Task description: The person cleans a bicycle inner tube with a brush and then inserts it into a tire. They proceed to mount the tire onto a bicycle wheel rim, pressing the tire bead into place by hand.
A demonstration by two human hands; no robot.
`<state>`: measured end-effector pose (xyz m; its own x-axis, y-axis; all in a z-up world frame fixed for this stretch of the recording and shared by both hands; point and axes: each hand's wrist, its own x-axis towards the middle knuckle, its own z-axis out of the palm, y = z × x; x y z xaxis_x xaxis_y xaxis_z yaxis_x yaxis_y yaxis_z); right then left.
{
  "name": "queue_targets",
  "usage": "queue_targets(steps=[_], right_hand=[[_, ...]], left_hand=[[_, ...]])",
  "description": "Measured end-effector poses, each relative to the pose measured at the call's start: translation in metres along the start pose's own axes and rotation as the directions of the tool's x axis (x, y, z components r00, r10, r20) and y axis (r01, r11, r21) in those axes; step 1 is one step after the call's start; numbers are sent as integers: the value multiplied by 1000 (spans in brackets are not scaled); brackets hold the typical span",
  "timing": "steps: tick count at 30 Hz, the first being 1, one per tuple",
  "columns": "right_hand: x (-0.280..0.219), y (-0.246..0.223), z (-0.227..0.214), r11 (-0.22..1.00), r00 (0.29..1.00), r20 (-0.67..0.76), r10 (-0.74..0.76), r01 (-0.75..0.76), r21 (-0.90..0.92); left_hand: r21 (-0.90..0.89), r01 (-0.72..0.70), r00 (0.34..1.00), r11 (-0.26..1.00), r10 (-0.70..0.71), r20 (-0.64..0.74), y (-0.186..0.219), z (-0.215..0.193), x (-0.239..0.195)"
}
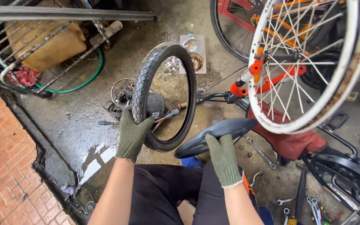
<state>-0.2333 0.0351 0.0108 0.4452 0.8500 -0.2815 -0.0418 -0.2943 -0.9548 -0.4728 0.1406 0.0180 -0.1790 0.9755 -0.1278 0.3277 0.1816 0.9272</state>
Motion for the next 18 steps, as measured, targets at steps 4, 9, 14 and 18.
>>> queue_targets(steps=[4, 9, 14, 18], right_hand=[[-14, -16, -8, 992, 997, 68, -22, 14, 124], [-15, -10, -26, 964, 994, 106, -20, 47, -263], [-72, -65, -23, 999, 969, 246, 16, -8, -35], [-48, 0, -16, 1000, 974, 228, -3, 5, -10]], left_hand=[[-24, -163, 987, 986, 163, 8, 40, -13, -48], [-42, -227, 974, 973, 228, 21, 29, -24, -88], [-239, -184, 969, 953, 217, 120, 1, -19, -116], [-268, -124, 971, 955, 173, 168, -3, -10, -142]])
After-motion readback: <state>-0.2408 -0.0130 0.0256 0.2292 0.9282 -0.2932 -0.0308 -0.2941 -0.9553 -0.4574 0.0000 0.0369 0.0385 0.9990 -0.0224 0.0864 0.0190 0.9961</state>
